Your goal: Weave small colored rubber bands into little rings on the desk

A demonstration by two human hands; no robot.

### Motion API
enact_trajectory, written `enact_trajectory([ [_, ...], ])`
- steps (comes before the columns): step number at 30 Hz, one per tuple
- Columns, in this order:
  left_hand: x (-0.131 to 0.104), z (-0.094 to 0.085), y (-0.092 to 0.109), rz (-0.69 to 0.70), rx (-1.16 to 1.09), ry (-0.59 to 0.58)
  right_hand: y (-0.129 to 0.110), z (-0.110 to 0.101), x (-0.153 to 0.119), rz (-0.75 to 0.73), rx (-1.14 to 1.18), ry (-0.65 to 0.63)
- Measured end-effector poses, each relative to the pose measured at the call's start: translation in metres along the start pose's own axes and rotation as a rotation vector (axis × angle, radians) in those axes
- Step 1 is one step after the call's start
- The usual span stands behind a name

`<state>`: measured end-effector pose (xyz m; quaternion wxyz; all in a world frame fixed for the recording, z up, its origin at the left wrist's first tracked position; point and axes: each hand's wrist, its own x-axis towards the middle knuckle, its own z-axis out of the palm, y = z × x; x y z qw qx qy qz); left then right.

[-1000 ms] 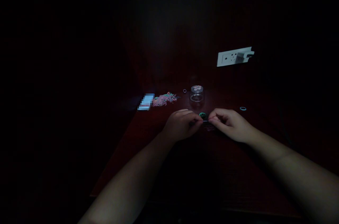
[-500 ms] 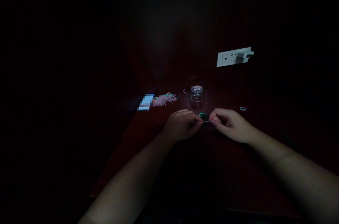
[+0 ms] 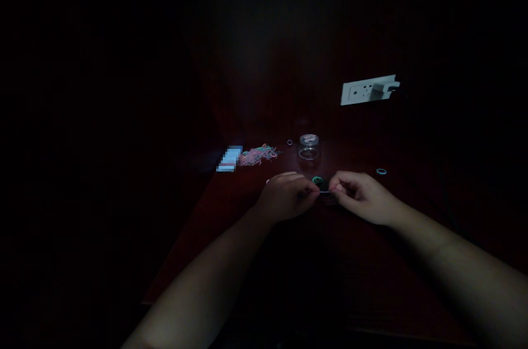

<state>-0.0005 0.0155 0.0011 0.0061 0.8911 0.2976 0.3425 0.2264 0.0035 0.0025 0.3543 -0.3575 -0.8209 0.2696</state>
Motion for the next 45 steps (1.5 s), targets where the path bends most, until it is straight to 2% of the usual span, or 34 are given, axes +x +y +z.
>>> enact_trajectory([
  [6,0.001,-0.002,0.0,0.028,-0.006,-0.026,0.001,-0.001,0.0,0.004,-0.062,-0.006],
  [10,-0.002,-0.003,-0.001,0.009,-0.01,-0.012,0.005,-0.016,-0.001,0.048,-0.136,-0.056],
  [15,-0.007,-0.003,-0.008,0.031,-0.024,-0.011,0.013,-0.05,-0.002,0.284,-0.281,-0.1],
  [19,-0.009,-0.004,-0.012,0.053,-0.042,-0.016,0.022,-0.065,-0.005,0.433,-0.312,-0.148],
  [24,-0.009,-0.006,-0.015,0.054,-0.047,-0.012,0.031,-0.065,-0.006,0.488,-0.315,-0.214],
  [45,-0.009,-0.005,-0.022,0.014,-0.02,-0.031,0.039,-0.067,-0.008,0.536,-0.347,-0.241],
])
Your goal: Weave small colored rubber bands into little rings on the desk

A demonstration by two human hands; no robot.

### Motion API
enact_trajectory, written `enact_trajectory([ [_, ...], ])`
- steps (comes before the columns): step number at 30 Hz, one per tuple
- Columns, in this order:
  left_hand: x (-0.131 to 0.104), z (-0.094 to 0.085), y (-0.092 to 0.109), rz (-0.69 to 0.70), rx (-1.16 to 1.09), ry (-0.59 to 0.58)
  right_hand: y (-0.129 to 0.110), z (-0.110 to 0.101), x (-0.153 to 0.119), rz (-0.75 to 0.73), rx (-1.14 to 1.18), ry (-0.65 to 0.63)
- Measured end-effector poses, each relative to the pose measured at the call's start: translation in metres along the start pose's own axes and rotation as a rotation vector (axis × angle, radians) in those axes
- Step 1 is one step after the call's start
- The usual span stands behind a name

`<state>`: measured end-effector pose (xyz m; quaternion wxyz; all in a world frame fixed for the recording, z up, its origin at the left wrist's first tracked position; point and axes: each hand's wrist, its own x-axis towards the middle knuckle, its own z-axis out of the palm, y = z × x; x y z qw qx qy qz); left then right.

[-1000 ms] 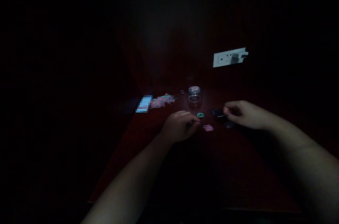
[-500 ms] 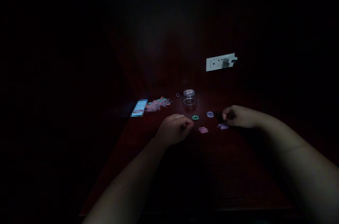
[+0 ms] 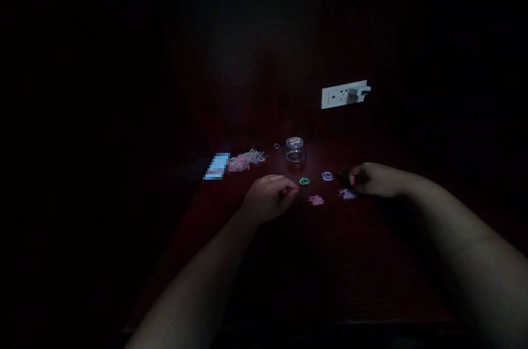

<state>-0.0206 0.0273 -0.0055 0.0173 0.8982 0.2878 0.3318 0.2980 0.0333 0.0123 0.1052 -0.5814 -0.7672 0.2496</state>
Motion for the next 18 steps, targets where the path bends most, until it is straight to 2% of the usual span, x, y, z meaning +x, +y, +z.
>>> enact_trajectory([
  [5,0.0,-0.001,-0.003,-0.021,-0.004,0.025,0.004,0.0,0.001,-0.008,0.008,-0.01],
  [11,0.001,-0.003,-0.008,-0.136,0.033,0.116,-0.001,0.001,0.004,-0.002,0.004,0.114],
  [13,0.001,-0.006,-0.018,-0.265,0.087,0.186,-0.003,0.002,0.005,-0.011,-0.003,0.095],
  [15,-0.002,-0.011,-0.037,-0.47,0.156,0.254,-0.004,0.003,0.007,-0.007,-0.017,0.067],
  [18,-0.012,-0.018,-0.071,-0.811,0.207,0.225,-0.005,0.004,0.007,0.006,-0.037,0.047],
])
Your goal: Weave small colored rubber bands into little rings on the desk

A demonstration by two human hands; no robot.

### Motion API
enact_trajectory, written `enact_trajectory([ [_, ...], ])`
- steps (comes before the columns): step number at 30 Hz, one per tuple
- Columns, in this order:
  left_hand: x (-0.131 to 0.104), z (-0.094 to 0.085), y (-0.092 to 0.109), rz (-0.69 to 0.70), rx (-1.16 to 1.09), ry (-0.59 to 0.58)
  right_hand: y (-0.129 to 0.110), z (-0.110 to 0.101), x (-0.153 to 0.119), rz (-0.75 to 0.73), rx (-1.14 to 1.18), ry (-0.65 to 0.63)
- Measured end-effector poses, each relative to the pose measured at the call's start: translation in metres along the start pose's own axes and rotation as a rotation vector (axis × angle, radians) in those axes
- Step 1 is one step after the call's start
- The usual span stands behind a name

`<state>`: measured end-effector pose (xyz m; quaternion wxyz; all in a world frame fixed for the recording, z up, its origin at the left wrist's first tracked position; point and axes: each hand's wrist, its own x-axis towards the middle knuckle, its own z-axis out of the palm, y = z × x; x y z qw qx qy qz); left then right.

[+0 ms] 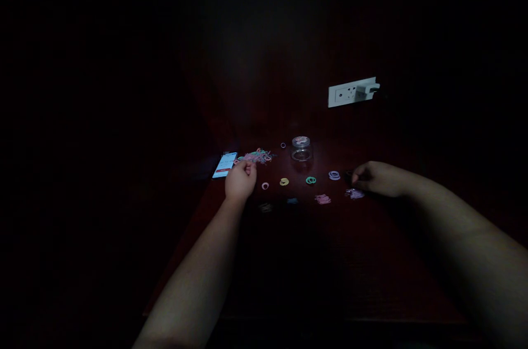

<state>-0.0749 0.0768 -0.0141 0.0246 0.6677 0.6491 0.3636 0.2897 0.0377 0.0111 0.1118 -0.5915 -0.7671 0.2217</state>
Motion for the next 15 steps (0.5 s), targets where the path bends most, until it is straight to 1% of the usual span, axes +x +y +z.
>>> enact_trajectory([
  [1,0.005,0.001,-0.01,-0.038,0.017,-0.024,0.0,0.0,0.0,0.002,-0.004,-0.004],
  [3,0.012,0.006,-0.025,-0.063,0.04,-0.065,-0.002,-0.001,-0.001,0.01,-0.01,-0.013],
  [5,0.015,0.011,-0.033,-0.049,0.049,-0.107,-0.003,-0.003,-0.002,0.021,-0.02,-0.017],
  [9,0.016,0.022,-0.038,-0.018,0.063,-0.159,-0.003,-0.003,-0.002,0.015,-0.027,-0.01],
  [15,0.02,0.03,-0.04,-0.059,0.098,-0.205,-0.007,0.001,-0.002,0.05,-0.055,-0.004],
])
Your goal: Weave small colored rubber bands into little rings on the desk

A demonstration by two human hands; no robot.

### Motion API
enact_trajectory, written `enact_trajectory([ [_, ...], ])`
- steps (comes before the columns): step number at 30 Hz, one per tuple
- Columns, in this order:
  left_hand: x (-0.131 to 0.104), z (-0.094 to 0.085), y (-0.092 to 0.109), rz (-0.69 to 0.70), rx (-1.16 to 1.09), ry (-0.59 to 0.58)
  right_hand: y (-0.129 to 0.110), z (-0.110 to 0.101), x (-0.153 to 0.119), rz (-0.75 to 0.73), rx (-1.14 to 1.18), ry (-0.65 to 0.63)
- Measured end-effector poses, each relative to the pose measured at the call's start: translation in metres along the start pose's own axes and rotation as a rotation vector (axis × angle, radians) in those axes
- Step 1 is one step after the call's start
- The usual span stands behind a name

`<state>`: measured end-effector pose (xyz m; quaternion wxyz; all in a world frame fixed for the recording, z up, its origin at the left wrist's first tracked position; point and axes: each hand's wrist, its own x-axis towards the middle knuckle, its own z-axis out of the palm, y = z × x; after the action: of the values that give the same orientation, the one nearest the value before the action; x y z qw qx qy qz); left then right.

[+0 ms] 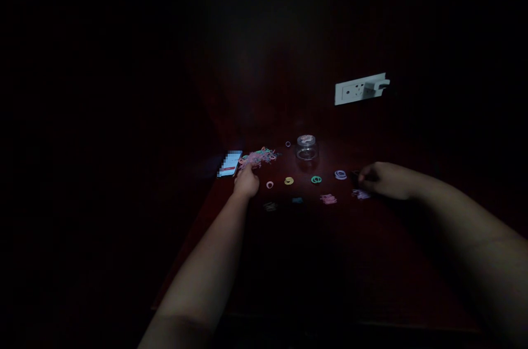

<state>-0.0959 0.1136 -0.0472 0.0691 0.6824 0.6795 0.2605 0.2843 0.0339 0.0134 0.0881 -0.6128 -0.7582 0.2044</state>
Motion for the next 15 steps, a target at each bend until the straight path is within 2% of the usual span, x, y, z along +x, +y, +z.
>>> enact_trajectory([
  [5,0.001,0.001,0.005,-0.034,0.054,-0.044,-0.009,0.002,-0.002,-0.036,-0.007,0.043],
  [15,0.001,0.001,0.009,-0.015,0.139,-0.088,-0.008,0.013,0.004,-0.127,0.009,0.176],
])
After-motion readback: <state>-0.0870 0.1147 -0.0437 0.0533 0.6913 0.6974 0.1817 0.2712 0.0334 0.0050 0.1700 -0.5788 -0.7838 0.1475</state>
